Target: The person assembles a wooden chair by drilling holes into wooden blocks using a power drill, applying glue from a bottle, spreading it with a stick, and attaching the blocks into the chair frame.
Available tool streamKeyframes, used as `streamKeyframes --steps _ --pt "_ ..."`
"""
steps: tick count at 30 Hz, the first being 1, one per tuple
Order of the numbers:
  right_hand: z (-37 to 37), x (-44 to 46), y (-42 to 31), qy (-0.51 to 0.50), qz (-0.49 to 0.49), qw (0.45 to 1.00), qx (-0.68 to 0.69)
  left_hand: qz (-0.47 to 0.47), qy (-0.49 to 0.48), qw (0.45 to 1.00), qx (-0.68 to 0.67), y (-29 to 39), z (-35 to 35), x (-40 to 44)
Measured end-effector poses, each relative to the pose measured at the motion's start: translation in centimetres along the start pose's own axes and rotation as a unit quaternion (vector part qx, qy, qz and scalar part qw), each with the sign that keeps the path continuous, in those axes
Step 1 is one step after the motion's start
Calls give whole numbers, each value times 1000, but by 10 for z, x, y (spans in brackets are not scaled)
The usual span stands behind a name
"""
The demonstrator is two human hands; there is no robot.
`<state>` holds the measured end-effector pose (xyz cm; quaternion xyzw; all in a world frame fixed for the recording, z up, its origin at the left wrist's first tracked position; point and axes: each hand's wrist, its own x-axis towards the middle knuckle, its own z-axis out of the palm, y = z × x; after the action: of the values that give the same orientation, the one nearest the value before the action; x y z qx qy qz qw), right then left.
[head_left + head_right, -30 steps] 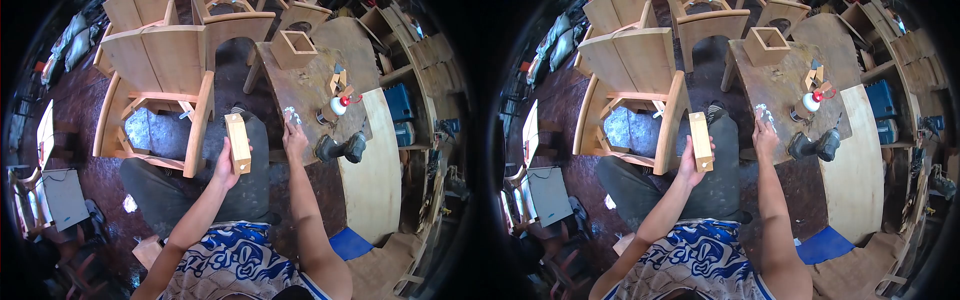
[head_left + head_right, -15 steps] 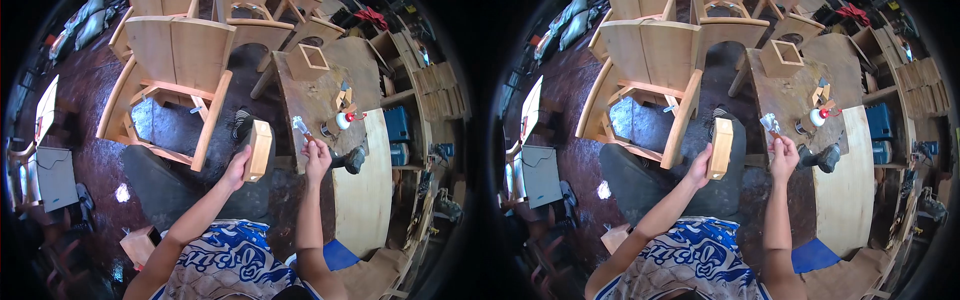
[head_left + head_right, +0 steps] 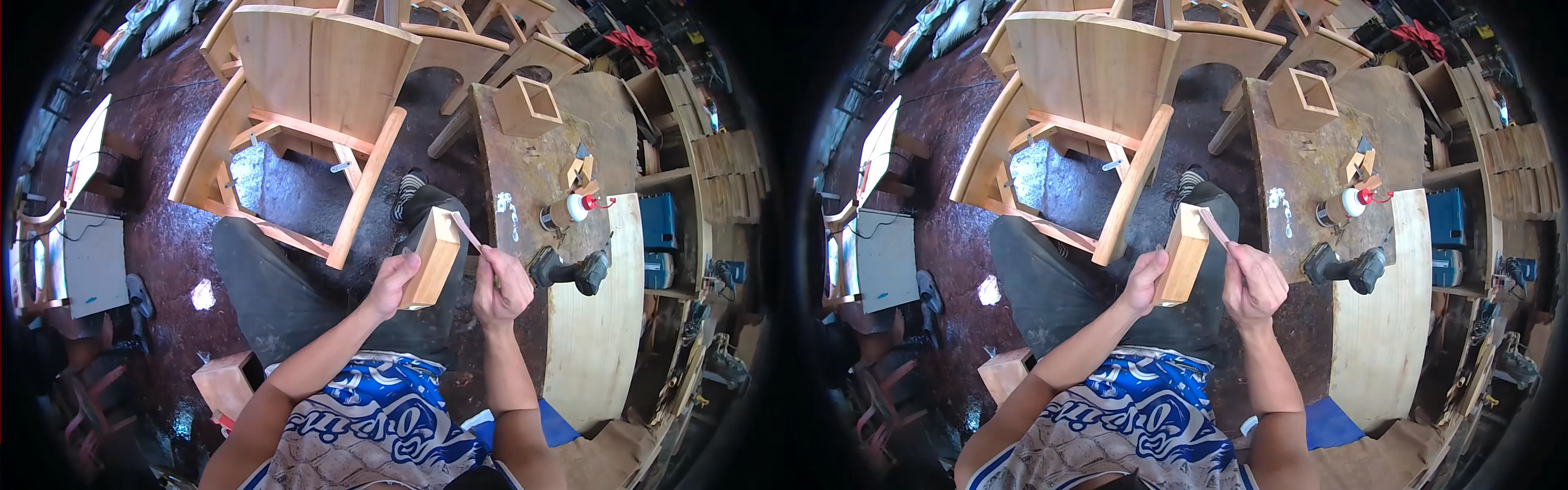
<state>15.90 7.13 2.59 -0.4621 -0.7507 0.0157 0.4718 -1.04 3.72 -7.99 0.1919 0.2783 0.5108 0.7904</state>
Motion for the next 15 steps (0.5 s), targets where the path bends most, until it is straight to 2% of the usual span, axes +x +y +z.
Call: streamKeyframes --steps 3,5,8,11,13,15 --pt "5 -1 -4 6 -12 1000 0 11 7 1000 6 -2 1 -1" --pt "6 -5 -10 -35 11 999 21 40 12 998 49 -5 -1 0" --pt "7 -7 -16 -39 11 998 45 67 8 994 85 -9 -4 3" --pt "3 -10 -19 -39 22 998 47 43 21 996 79 -11 -8 3" --pt "1 -16 -13 5 169 983 66 28 16 997 68 -15 -14 4" --pt "3 -20 -6 34 305 929 208 13 12 998 56 -13 -12 3"
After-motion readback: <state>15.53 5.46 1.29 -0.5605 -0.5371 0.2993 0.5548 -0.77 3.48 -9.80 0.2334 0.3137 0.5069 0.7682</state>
